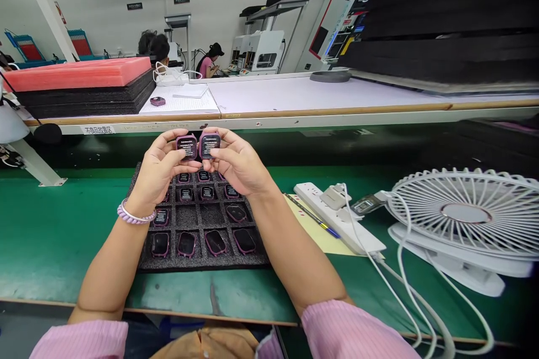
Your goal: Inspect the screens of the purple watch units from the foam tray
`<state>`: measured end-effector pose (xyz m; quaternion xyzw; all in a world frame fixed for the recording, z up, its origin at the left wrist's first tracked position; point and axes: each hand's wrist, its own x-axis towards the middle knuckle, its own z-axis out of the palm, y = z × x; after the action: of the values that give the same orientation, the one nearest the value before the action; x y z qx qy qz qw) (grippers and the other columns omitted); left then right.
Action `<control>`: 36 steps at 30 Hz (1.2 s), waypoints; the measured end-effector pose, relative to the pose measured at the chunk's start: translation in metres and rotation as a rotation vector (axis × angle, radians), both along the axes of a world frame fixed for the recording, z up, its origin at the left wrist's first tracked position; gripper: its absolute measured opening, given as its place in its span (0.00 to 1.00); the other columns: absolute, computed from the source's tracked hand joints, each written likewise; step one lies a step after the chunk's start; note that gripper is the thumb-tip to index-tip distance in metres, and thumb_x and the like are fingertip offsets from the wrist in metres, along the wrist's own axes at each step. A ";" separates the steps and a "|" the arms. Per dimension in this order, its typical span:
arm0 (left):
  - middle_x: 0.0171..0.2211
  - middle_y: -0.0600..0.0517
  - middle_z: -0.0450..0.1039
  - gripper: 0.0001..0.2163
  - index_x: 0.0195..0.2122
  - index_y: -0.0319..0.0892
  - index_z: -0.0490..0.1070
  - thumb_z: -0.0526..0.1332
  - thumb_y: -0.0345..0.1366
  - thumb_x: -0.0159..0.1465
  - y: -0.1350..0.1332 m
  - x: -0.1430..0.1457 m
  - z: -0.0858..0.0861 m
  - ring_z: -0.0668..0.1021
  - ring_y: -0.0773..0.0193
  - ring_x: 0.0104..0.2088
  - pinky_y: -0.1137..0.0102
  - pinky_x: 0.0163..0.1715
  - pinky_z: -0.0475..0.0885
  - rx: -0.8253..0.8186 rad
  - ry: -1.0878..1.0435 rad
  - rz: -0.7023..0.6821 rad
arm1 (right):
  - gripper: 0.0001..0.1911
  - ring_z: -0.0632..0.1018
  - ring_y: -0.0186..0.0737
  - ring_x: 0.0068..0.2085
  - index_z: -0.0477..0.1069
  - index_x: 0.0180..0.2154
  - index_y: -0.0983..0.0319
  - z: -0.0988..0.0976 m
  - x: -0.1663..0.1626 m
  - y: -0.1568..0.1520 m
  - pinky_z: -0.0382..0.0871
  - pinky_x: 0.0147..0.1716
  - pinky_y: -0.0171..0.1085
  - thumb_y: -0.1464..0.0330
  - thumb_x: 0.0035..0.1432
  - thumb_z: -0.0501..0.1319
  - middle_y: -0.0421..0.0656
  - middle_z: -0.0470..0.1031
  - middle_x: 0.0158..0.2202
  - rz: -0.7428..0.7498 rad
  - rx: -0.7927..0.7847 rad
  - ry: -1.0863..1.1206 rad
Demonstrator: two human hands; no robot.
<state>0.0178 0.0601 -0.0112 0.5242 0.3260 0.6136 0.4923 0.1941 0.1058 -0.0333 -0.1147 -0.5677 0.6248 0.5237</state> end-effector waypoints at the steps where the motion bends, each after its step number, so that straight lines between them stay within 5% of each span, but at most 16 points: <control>1: 0.41 0.53 0.79 0.22 0.52 0.42 0.69 0.69 0.32 0.56 0.000 0.000 0.000 0.85 0.66 0.28 0.73 0.32 0.84 0.015 0.021 0.012 | 0.26 0.77 0.31 0.28 0.70 0.52 0.62 0.000 0.000 0.000 0.74 0.29 0.32 0.68 0.53 0.73 0.39 0.77 0.37 -0.004 0.009 -0.003; 15: 0.42 0.54 0.78 0.20 0.49 0.41 0.69 0.68 0.30 0.55 -0.002 0.001 -0.003 0.85 0.67 0.27 0.76 0.31 0.85 0.105 0.084 0.031 | 0.27 0.76 0.29 0.27 0.70 0.53 0.62 -0.003 0.000 0.001 0.72 0.27 0.30 0.61 0.58 0.76 0.39 0.76 0.38 -0.017 0.085 -0.009; 36: 0.43 0.54 0.77 0.21 0.50 0.43 0.68 0.71 0.33 0.56 0.003 -0.003 -0.006 0.84 0.69 0.27 0.77 0.31 0.84 0.148 0.114 0.013 | 0.24 0.79 0.30 0.28 0.70 0.54 0.62 0.000 -0.001 -0.003 0.73 0.29 0.30 0.70 0.56 0.72 0.39 0.77 0.39 -0.004 0.130 -0.002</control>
<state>0.0152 0.0627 -0.0174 0.5911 0.3108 0.6082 0.4290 0.1936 0.1030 -0.0338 -0.0823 -0.6076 0.5852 0.5307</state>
